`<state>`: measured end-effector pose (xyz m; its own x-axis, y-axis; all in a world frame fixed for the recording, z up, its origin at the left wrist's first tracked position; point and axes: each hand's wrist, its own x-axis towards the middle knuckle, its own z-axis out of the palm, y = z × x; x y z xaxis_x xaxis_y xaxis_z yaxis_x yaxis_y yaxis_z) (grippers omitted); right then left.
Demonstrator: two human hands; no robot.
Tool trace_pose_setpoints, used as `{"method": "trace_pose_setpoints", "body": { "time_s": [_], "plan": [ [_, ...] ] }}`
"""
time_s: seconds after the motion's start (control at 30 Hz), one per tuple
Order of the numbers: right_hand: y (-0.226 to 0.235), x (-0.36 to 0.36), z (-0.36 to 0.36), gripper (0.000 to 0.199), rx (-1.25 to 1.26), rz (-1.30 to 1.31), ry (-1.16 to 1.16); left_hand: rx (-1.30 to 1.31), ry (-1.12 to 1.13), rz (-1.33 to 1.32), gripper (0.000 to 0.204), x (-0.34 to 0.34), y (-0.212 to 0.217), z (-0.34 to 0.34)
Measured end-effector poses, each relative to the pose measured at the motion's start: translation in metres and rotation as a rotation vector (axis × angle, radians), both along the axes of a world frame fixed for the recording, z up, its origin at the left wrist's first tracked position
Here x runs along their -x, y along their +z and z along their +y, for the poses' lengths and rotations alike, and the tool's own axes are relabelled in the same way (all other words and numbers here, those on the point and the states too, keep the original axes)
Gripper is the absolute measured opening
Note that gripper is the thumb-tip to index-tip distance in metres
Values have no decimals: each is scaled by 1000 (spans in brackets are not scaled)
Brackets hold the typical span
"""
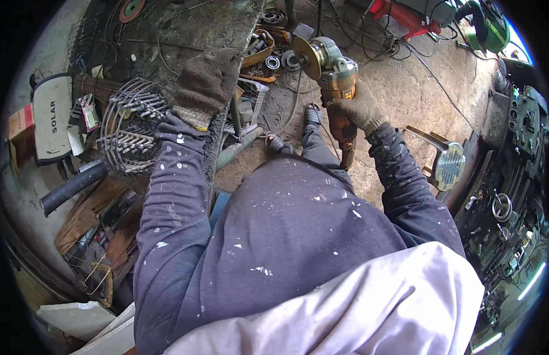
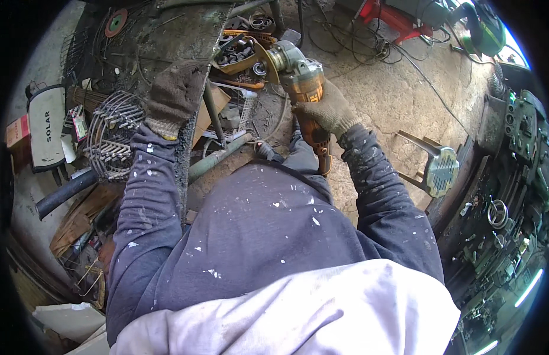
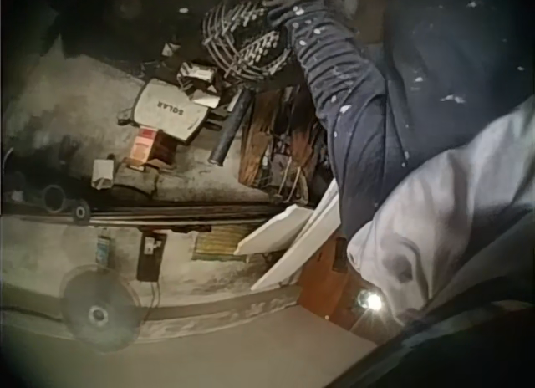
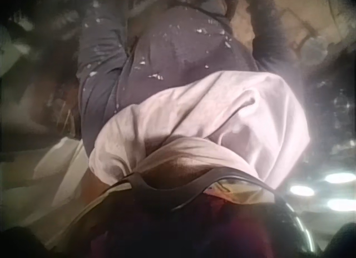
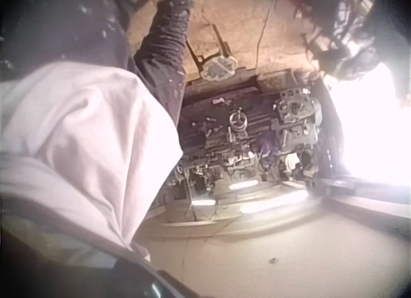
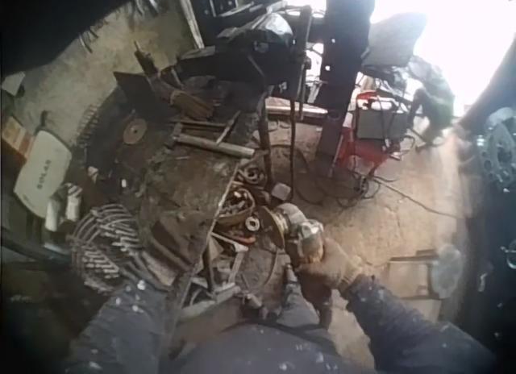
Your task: The person places a curved metal rod onto a wire frame, grinds the end of a metal bar using a hand-held angle grinder, and then places the rod back onto the frame.
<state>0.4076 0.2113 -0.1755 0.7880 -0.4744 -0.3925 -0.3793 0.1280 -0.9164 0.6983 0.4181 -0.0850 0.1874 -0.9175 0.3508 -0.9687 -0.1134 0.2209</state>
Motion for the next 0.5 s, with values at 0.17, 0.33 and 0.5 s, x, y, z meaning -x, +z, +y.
{"method": "trace_pose_setpoints", "body": {
  "time_s": [0.17,0.33,0.5],
  "plan": [
    [15,-8,3,69,27,20,19,-82,1,54,19,5,15,-8],
    [26,-19,2,71,87,115,112,-258,16,1,27,-3,22,-7],
    [-9,-26,1,74,53,37,153,-274,79,21,28,-2,18,-8]
  ]
}}
